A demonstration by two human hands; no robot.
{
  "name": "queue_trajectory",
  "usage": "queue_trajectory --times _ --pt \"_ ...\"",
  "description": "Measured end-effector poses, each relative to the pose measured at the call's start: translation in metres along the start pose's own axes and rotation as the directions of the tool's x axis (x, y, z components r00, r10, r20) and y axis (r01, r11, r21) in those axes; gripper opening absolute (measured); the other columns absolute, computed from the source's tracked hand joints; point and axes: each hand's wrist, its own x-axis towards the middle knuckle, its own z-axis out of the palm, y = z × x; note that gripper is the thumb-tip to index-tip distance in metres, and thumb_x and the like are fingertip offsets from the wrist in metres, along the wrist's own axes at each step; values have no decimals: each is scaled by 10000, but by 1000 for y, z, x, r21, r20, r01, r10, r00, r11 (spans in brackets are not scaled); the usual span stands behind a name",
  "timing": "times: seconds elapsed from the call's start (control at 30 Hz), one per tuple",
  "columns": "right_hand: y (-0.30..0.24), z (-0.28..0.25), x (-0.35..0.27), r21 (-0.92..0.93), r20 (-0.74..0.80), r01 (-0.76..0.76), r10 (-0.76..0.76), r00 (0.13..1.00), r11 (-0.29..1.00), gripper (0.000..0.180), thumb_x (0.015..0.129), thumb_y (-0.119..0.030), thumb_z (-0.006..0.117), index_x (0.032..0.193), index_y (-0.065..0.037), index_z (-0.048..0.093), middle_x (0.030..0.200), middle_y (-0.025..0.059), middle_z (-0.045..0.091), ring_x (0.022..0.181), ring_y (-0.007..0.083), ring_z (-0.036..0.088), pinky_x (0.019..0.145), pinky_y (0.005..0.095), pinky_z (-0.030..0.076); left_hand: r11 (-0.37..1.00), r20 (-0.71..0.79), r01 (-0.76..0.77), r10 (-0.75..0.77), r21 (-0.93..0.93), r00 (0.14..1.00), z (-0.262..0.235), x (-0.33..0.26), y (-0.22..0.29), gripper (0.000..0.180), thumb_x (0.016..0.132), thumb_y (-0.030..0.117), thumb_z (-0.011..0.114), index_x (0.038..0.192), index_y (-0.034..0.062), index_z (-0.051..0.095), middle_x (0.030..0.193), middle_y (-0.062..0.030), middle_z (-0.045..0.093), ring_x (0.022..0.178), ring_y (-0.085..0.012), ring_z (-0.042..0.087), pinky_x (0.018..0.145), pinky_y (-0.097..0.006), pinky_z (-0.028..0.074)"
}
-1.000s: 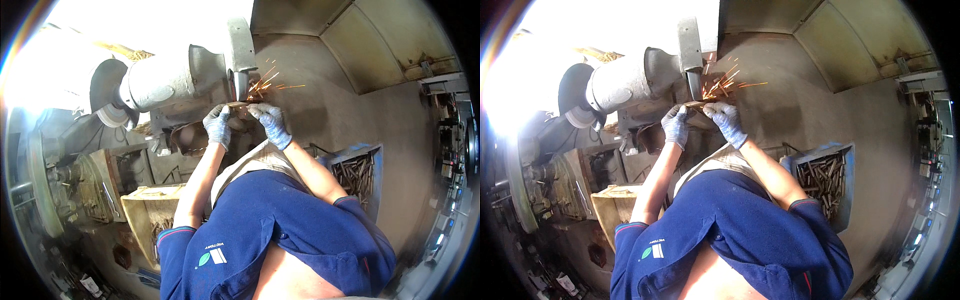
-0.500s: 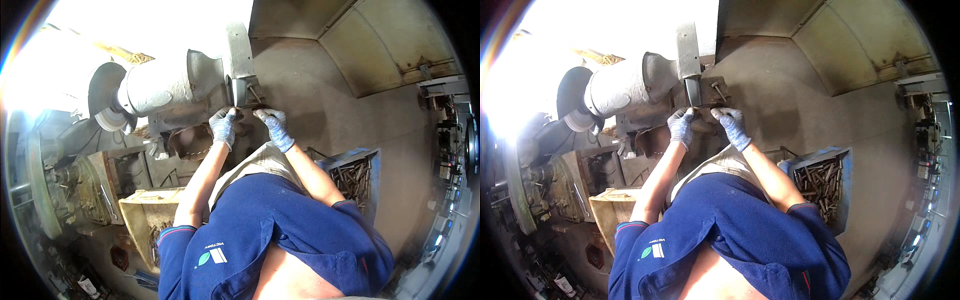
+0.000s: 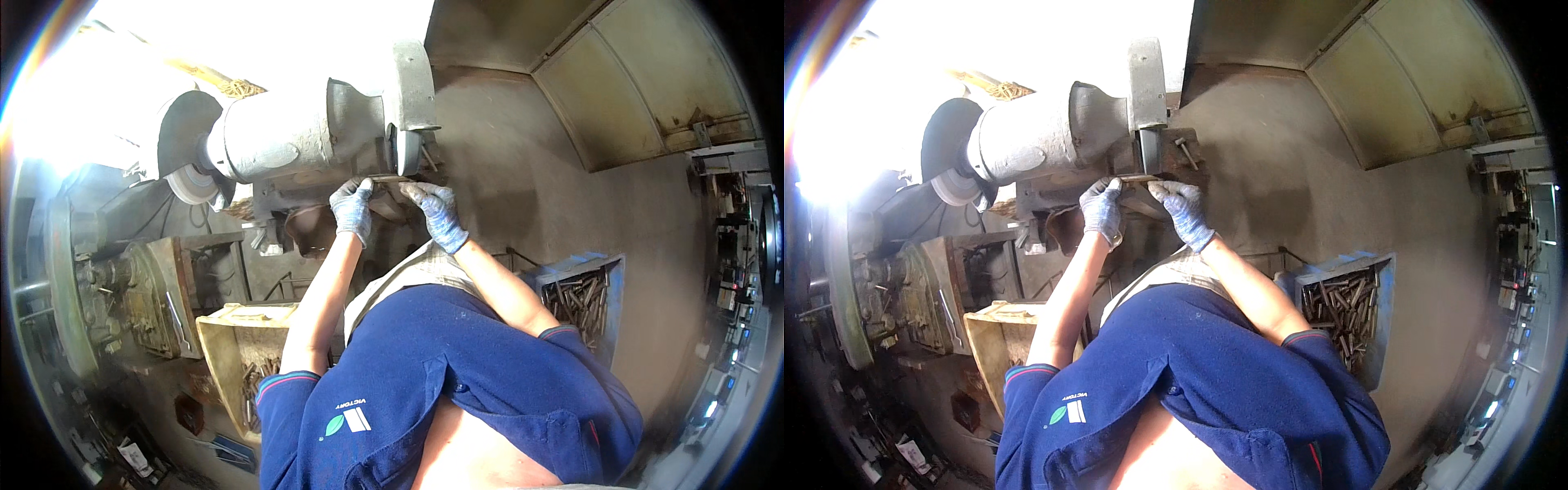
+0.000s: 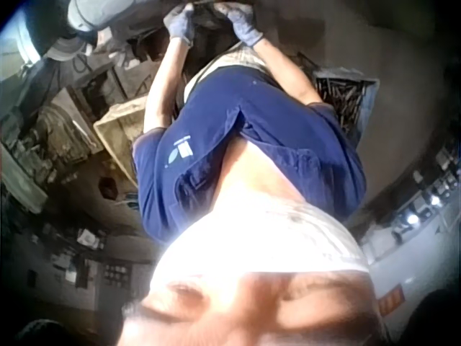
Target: The person holds a metal tube with gloved hands against a bench grinder to smooth the edges, then places the finished piece into a wooden bin before repeating the process with another tube.
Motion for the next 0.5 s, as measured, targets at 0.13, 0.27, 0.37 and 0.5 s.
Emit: queue_trajectory --times 0.13,0.27,0.37,0.5 --pt "-3 6 -3 43 41 26 -28 999 999 264 812 -216 690 964 0 686 920 44 672 899 109 582 815 262 460 999 -6 32 -32 -25 999 -3 -10 18 54 848 51 609 877 20 643 739 -32 641 631 -98 581 569 -224 462" --pt "-11 -3 -20 -190 172 250 -219 961 949 336 835 -174 670 1082 48 619 1144 113 593 1042 151 563 889 264 463 997 164 -74 74 -4 984 -17 -32 34 111 839 56 631 911 -22 664 791 -67 677 707 -112 628 670 -238 497" --pt "-30 -7 -43 18 208 432 -426 880 902 389 810 -194 706 1107 37 610 1196 118 552 1118 190 520 924 297 446 991 225 -118 100 69 969 -16 -58 50 146 840 65 635 949 -27 665 821 -74 685 728 -104 628 697 -228 491" --pt "-46 -16 -58 -279 263 634 -578 772 721 487 745 -339 755 1070 6 644 1179 152 571 1124 261 528 954 368 423 980 258 -143 103 142 961 -21 -77 60 168 842 71 638 973 -30 664 844 -77 690 752 -100 630 721 -228 490"
